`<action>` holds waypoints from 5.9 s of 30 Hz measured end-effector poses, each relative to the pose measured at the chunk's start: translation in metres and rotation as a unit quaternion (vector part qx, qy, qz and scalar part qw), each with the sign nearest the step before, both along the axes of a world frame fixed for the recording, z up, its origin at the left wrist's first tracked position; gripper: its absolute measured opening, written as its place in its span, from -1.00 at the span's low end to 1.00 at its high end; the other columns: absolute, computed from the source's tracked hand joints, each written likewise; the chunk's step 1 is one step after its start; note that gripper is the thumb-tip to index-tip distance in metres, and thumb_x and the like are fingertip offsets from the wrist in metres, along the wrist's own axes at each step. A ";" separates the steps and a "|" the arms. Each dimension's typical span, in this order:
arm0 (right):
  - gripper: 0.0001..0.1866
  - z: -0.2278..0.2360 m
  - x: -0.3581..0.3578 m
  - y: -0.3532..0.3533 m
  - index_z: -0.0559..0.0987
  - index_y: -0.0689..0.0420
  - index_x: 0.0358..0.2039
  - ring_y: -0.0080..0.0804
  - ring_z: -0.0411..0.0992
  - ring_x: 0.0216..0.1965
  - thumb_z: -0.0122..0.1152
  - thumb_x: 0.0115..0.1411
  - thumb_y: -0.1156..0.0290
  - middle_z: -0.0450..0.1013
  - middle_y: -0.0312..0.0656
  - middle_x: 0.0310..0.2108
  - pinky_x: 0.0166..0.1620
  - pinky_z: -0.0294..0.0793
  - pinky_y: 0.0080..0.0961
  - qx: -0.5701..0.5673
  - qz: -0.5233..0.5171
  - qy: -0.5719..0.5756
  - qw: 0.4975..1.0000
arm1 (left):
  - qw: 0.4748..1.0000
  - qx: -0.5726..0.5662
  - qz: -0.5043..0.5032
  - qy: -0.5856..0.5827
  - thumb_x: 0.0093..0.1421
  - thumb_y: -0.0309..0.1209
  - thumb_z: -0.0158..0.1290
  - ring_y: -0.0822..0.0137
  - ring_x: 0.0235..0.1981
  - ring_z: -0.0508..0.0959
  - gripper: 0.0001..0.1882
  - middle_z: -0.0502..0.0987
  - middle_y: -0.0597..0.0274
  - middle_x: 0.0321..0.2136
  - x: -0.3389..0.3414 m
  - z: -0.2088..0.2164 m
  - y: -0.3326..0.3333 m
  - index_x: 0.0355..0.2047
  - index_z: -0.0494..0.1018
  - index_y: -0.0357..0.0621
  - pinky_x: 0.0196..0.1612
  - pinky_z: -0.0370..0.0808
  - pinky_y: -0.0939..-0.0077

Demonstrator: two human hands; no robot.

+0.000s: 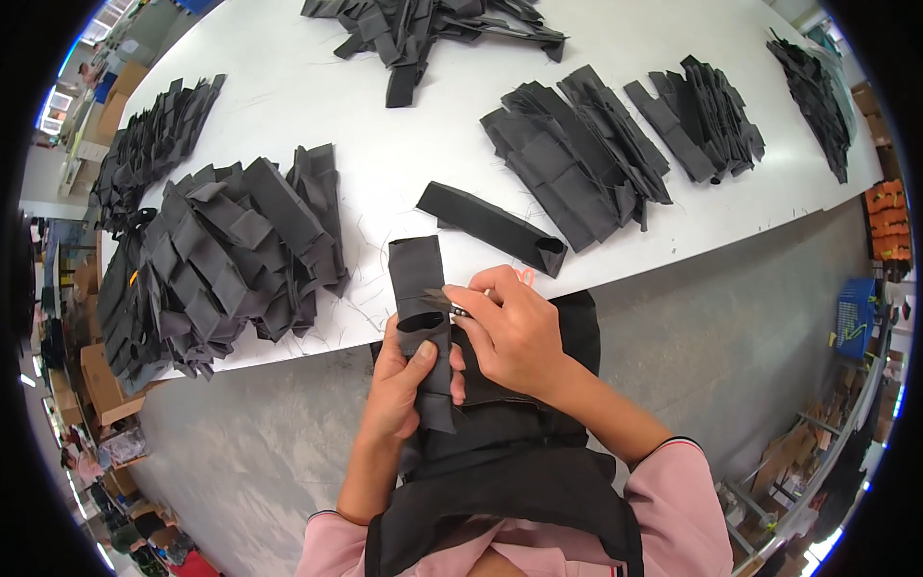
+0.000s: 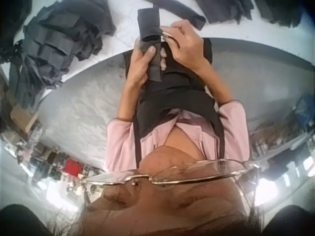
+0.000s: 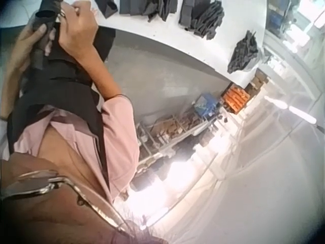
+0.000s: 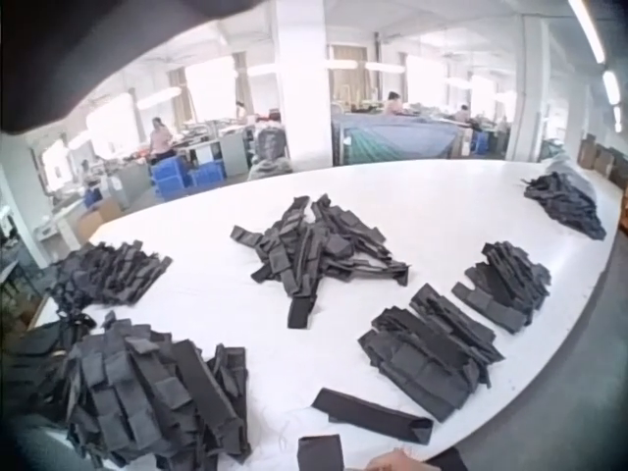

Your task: The person is using small snips to trim excess threads and tidy the edges of black fabric strips in a factory setting.

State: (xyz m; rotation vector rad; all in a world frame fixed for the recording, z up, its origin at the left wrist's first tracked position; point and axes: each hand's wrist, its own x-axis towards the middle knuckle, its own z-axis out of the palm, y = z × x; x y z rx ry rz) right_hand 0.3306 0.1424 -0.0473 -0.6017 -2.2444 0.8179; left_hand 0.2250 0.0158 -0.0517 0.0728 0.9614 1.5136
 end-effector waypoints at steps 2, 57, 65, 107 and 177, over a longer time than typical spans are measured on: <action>-0.64 -0.001 0.000 0.005 0.57 0.13 -0.26 -0.43 0.34 -0.59 0.28 -0.18 0.57 0.35 -0.26 -0.47 -0.52 0.31 -0.54 0.062 0.027 -0.019 0.998 | 1.000 -0.001 -0.006 0.019 0.29 -0.42 -0.11 0.30 -0.55 0.52 -0.53 0.46 0.04 -0.40 -0.002 0.001 0.000 0.15 -0.01 -0.08 -0.49 0.51 0.47; -0.71 -0.001 0.013 0.002 0.59 0.22 -0.28 -0.49 0.27 -0.56 0.23 -0.09 0.70 0.26 -0.24 -0.51 -0.51 0.26 -0.63 -0.120 0.022 -0.006 0.993 | 0.998 -0.002 -0.036 0.046 0.28 -0.45 -0.14 0.32 -0.58 0.50 -0.62 0.46 0.01 -0.44 -0.004 0.000 -0.004 0.06 0.06 -0.22 -0.50 0.48 0.50; -0.71 -0.007 0.019 0.005 0.58 0.19 -0.26 -0.60 0.27 -0.49 0.24 -0.06 0.66 0.26 -0.30 -0.45 -0.45 0.26 -0.68 -0.266 -0.053 0.013 0.962 | 0.999 -0.019 -0.026 0.040 0.33 -0.27 -0.18 0.29 -0.51 0.53 -0.66 0.47 0.01 -0.34 -0.012 -0.005 0.001 -0.02 0.09 -0.20 -0.41 0.52 0.45; -0.77 0.024 0.003 -0.002 0.59 0.16 -0.32 -0.37 0.34 -0.57 0.26 -0.07 0.60 0.30 -0.23 -0.52 -0.50 0.32 -0.56 -0.144 0.118 -0.038 0.982 | 0.996 -0.012 -0.061 0.060 0.31 -0.34 -0.11 0.34 -0.54 0.55 -0.67 0.52 0.01 -0.35 -0.025 -0.005 -0.013 -0.04 0.18 -0.31 -0.45 0.52 0.56; -0.62 -0.006 0.027 -0.043 0.57 0.18 -0.27 -0.36 0.38 -0.56 0.31 -0.21 0.66 0.36 -0.22 -0.53 -0.53 0.34 -0.52 -0.002 0.105 -0.088 0.991 | 0.980 -0.001 0.168 -0.106 0.31 -0.16 -0.14 0.25 -0.33 0.52 -0.64 0.47 0.03 -0.21 -0.041 -0.023 0.025 -0.03 0.17 -0.10 -0.38 0.56 0.29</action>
